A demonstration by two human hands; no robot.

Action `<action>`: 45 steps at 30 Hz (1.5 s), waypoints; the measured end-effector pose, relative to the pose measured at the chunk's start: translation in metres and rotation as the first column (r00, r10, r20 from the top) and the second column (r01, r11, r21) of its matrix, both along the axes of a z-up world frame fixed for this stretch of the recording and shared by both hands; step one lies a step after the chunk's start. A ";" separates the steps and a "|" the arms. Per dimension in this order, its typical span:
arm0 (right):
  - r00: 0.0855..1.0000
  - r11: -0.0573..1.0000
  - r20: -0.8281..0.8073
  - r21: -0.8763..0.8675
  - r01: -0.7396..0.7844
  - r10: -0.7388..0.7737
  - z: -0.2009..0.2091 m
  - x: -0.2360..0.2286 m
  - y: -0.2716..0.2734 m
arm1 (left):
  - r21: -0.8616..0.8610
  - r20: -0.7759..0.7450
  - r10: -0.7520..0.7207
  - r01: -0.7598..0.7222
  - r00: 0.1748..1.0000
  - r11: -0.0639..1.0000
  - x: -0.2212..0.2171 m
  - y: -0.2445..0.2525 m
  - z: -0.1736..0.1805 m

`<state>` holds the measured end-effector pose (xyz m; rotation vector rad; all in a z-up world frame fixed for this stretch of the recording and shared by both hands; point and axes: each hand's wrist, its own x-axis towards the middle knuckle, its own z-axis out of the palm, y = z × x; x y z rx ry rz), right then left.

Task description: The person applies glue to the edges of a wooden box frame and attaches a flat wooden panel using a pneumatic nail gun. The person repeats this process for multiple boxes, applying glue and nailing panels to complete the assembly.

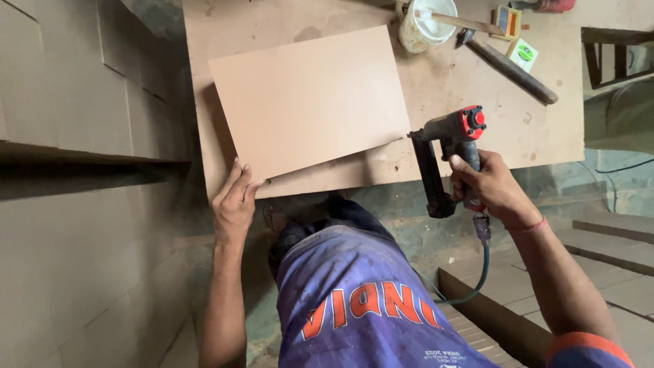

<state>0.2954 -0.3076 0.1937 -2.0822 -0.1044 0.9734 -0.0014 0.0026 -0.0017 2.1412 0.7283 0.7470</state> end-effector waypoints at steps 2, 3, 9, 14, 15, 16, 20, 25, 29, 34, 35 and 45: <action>1.000 1.000 -0.005 -0.002 0.010 -0.010 -0.003 -0.001 0.003 | 0.000 0.008 -0.001 0.001 1.000 1.000 0.001 0.001 -0.001; 1.000 1.000 0.003 -0.011 -0.003 0.003 -0.005 -0.002 0.004 | -0.004 0.014 -0.002 0.002 1.000 1.000 0.001 0.001 -0.001; 0.999 1.000 0.023 -0.005 -0.028 0.028 -0.012 -0.001 0.007 | -0.007 0.013 0.000 0.000 1.000 1.000 0.001 0.001 -0.001; 0.997 0.998 0.054 -0.014 -0.054 0.055 -0.013 -0.002 0.007 | -0.015 0.022 0.004 -0.003 1.000 1.000 0.000 0.001 0.000; 0.997 0.999 0.049 -0.014 -0.051 0.052 -0.012 -0.002 0.007 | -0.014 0.015 0.004 -0.004 1.000 1.000 0.000 0.001 0.000; 0.998 0.999 0.044 -0.013 -0.048 0.049 -0.011 -0.002 0.007 | -0.012 0.009 0.005 -0.005 1.000 1.000 0.000 0.001 0.001; 0.998 0.998 0.036 -0.024 -0.050 0.051 -0.008 -0.002 0.010 | 0.001 -0.004 -0.001 0.001 1.000 1.000 0.001 0.001 0.000; 0.999 0.998 0.036 -0.054 -0.038 0.040 -0.007 -0.004 0.013 | 0.007 -0.018 0.009 -0.008 1.000 1.000 0.000 0.001 -0.003; 0.997 0.996 0.055 -0.070 -0.046 0.050 -0.005 -0.006 0.015 | -0.010 0.004 0.011 -0.011 1.000 1.000 0.000 0.001 -0.003; 0.994 0.996 0.082 -0.045 -0.074 0.078 -0.002 -0.015 0.017 | 0.019 0.020 0.033 -0.033 0.999 0.999 0.001 0.000 -0.002; 0.992 0.995 0.086 -0.045 -0.089 0.093 -0.002 -0.018 0.019 | 0.006 0.018 0.033 -0.034 0.999 0.999 0.001 -0.001 -0.002; 0.987 0.987 -0.008 0.004 -0.162 0.162 -0.014 -0.046 0.050 | 0.024 0.036 0.024 -0.025 0.999 0.999 0.001 -0.001 -0.008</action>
